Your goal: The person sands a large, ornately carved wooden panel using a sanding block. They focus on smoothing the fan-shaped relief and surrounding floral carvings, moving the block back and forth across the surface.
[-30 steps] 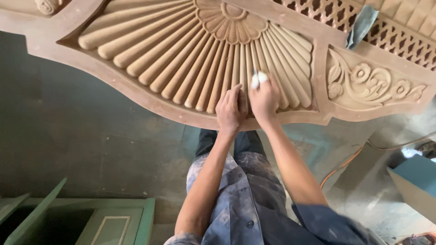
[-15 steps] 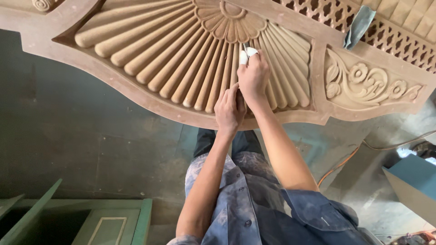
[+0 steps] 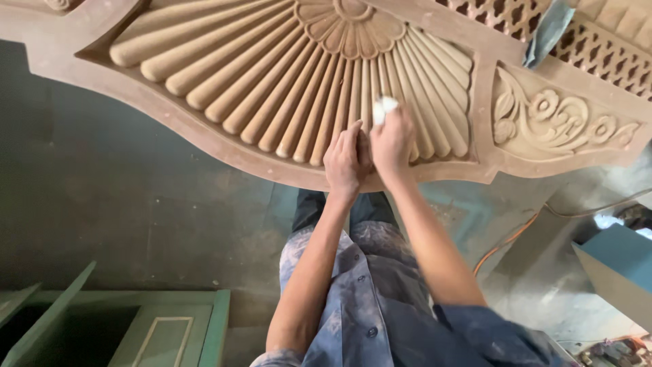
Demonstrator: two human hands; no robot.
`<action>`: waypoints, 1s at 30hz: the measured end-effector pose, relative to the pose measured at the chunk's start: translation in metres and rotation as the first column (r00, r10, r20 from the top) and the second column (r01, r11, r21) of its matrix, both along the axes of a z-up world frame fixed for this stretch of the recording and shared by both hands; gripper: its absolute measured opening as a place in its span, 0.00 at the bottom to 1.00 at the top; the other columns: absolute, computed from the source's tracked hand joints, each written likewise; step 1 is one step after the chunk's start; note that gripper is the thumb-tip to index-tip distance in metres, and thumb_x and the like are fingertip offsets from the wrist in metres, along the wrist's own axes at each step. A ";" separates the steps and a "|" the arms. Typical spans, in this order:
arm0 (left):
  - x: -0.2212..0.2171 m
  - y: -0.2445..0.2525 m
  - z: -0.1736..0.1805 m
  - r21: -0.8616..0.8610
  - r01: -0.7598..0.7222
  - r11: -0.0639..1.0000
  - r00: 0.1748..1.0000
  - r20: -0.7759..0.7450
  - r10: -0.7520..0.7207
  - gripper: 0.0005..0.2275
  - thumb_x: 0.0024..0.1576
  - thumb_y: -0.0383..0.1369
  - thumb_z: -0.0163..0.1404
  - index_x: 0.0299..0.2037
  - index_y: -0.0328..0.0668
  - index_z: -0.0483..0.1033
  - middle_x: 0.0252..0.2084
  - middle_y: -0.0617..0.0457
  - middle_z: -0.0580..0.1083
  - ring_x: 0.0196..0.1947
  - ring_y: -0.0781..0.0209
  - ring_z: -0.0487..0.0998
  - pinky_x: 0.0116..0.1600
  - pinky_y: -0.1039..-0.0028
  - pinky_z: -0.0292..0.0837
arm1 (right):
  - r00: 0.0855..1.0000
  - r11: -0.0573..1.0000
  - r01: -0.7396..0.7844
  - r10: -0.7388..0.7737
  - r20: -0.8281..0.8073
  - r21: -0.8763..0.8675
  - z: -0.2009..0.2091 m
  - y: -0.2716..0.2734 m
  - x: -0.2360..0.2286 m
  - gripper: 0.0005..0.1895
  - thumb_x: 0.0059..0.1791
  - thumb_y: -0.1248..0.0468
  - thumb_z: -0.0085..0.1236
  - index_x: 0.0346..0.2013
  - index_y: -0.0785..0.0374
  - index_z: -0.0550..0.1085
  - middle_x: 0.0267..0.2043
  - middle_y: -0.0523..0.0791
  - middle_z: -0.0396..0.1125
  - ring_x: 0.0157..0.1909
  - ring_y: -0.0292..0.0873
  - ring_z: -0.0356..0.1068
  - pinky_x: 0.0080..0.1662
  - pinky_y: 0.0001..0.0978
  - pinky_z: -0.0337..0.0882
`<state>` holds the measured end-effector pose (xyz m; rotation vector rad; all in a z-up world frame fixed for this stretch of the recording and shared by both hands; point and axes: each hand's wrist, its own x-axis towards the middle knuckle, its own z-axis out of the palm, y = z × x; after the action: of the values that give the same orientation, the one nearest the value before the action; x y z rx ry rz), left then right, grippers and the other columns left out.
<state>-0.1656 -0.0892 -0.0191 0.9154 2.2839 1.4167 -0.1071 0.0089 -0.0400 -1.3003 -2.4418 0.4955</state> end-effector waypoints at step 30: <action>-0.062 -0.001 -0.007 0.017 0.139 0.990 0.970 -0.203 -0.133 0.10 0.62 0.23 0.49 0.53 0.34 0.75 0.43 0.45 0.77 0.42 0.46 0.76 0.50 0.61 0.71 | 0.999 0.999 0.036 -0.035 -0.012 0.041 -0.006 -0.037 0.019 0.25 0.41 0.78 0.55 0.55 0.73 0.73 0.52 0.58 0.67 0.49 0.64 0.70 0.50 0.49 0.71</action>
<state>-0.2274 -0.0899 -0.0262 1.2521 2.2944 1.3591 -0.0880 -0.0281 -0.0460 -1.3179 -2.4026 0.4402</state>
